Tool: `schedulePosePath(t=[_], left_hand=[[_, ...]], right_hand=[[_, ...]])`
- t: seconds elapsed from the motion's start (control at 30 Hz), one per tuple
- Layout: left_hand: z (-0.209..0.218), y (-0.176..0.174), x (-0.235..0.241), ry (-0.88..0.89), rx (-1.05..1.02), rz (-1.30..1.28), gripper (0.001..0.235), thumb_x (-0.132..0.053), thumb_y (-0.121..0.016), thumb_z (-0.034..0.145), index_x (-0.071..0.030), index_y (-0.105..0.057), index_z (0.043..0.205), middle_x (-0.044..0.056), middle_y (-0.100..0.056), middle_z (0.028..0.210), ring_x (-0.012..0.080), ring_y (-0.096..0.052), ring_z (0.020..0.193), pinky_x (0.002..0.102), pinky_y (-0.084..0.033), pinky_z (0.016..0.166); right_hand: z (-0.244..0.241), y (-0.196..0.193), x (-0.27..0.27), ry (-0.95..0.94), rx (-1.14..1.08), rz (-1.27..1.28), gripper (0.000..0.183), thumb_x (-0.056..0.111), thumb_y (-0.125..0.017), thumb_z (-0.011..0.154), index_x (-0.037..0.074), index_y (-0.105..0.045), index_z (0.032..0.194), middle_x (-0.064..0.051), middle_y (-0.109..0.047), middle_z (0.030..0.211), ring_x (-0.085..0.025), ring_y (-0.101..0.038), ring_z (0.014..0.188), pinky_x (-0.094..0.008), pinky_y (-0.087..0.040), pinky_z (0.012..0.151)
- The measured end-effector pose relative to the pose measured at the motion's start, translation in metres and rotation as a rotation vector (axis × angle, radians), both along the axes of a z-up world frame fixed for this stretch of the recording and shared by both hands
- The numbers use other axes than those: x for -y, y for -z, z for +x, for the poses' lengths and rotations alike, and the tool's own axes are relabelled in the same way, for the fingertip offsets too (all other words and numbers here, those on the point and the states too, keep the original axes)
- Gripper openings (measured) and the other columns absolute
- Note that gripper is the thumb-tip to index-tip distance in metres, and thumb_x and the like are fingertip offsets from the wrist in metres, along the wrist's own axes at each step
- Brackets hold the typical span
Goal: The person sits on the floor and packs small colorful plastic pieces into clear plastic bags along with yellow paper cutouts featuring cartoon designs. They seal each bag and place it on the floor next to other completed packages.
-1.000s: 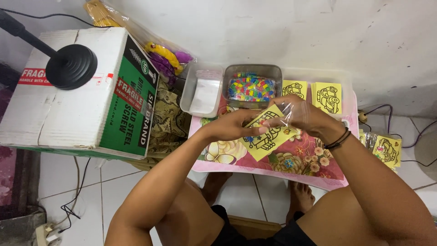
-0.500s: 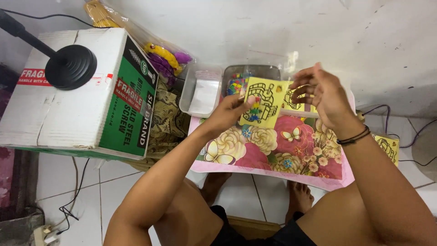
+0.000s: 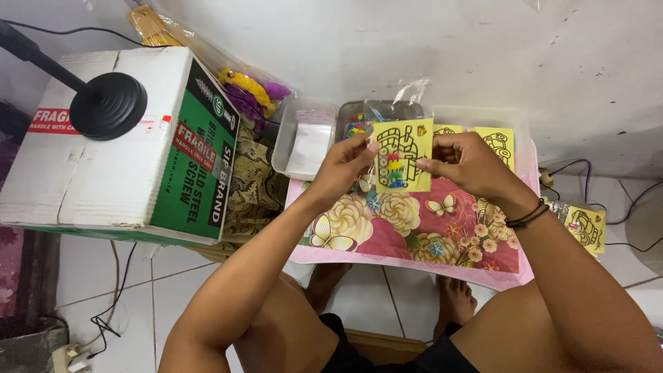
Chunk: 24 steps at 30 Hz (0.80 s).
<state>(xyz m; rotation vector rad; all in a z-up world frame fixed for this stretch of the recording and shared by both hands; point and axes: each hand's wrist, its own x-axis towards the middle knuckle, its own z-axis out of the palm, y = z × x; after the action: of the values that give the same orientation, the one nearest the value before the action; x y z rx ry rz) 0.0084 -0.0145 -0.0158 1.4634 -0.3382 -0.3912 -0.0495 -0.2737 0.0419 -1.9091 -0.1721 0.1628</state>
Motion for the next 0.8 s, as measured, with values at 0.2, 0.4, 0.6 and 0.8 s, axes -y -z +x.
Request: schedulePosePath(t=[0.2,0.4,0.6,0.8], left_hand=[[-0.008,-0.025,0.004,-0.07,0.017,-0.165,0.024,-0.02,-0.064,0.104,-0.006,-0.07,0.123,0.014,-0.075,0.1,0.0184,-0.074,0.09,0.034,-0.064,0.076],[-0.01,-0.036,0.002,-0.091,0.061,-0.201,0.02,-0.021,-0.065,0.103,-0.003,-0.07,0.109,0.014,-0.075,0.094,0.0189,-0.075,0.085,0.034,-0.066,0.073],[-0.014,-0.043,-0.001,-0.029,0.119,-0.121,0.03,-0.015,-0.061,0.105,-0.004,-0.061,0.132,0.018,-0.077,0.094,0.0171,-0.075,0.081,0.03,-0.065,0.073],[-0.014,-0.044,-0.006,0.06,0.158,-0.145,0.056,-0.017,-0.054,0.108,-0.005,-0.028,0.156,0.022,-0.075,0.104,0.0235,-0.075,0.091,0.037,-0.065,0.084]], right_hand=[[-0.001,-0.002,-0.006,-0.043,0.004,-0.121,0.021,0.015,-0.08,0.086,0.003,-0.068,0.074,-0.007,-0.061,0.058,-0.015,-0.05,0.056,-0.029,-0.038,0.058],[0.003,0.009,-0.003,0.026,0.068,0.152,0.04,0.009,-0.079,0.089,0.006,-0.049,0.115,-0.013,-0.064,0.093,-0.02,-0.067,0.078,-0.031,-0.053,0.069],[0.0,0.003,-0.008,0.059,0.317,0.151,0.041,0.0,-0.076,0.092,0.003,-0.048,0.121,-0.016,-0.069,0.106,-0.023,-0.073,0.082,-0.034,-0.058,0.076],[-0.007,-0.005,-0.012,0.147,0.285,0.053,0.034,0.005,-0.08,0.09,0.003,-0.07,0.122,-0.012,-0.073,0.095,-0.017,-0.071,0.085,-0.032,-0.057,0.08]])
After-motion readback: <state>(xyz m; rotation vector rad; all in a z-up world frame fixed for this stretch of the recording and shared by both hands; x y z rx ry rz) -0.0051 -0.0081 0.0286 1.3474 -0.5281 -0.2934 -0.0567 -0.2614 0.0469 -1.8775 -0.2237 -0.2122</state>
